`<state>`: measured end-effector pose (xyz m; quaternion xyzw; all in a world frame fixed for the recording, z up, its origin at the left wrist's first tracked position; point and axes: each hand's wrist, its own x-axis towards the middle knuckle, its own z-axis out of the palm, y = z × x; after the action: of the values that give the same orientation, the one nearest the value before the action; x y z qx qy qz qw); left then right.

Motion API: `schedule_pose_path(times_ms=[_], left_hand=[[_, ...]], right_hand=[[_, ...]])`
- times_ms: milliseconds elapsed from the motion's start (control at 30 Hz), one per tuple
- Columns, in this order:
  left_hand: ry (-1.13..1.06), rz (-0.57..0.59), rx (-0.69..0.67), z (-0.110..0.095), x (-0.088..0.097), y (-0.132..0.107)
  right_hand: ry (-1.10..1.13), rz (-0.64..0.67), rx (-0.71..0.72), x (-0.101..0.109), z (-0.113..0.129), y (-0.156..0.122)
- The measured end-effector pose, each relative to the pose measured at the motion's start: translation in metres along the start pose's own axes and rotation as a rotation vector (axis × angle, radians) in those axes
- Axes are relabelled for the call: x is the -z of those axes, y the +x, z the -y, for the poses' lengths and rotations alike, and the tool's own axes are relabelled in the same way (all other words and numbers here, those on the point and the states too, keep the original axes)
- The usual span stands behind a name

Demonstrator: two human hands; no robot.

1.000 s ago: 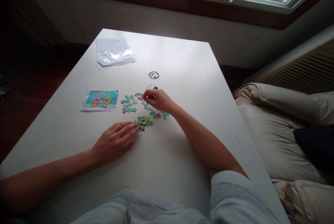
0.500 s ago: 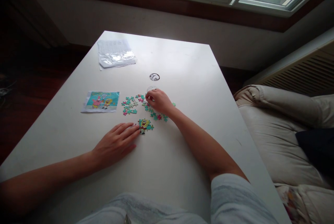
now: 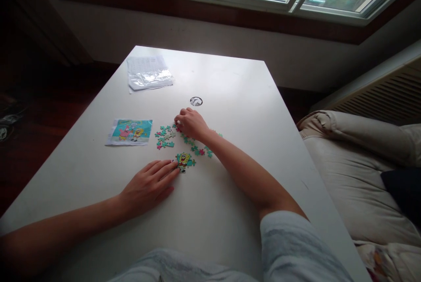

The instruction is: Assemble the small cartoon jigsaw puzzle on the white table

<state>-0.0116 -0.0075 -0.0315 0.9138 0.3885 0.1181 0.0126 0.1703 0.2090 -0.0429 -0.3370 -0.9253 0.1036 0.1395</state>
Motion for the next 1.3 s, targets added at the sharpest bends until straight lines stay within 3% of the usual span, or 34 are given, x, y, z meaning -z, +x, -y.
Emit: schedule_pose_path(times_ms=[333, 500, 700, 1000, 1300], left_hand=[[-0.048, 0.011, -0.016, -0.003, 0.000, -0.001], [-0.055, 0.030, -0.047, -0.002, -0.003, -0.002], [-0.069, 0.056, -0.056, 0.000, -0.004, -0.001], [-0.073, 0.029, -0.069, -0.001, -0.002, 0.001], [-0.093, 0.040, -0.061, 0.000, -0.002, 0.001]], right_hand=[[-0.010, 0.145, -0.014, 0.011, 0.007, 0.008], [0.108, 0.086, 0.066, 0.009, 0.008, 0.003], [0.432, 0.002, 0.102, 0.013, 0.013, -0.016], [0.722, 0.321, 0.143, 0.031, 0.032, -0.045], [0.652, 0.344, 0.195, 0.023, 0.037, -0.047]])
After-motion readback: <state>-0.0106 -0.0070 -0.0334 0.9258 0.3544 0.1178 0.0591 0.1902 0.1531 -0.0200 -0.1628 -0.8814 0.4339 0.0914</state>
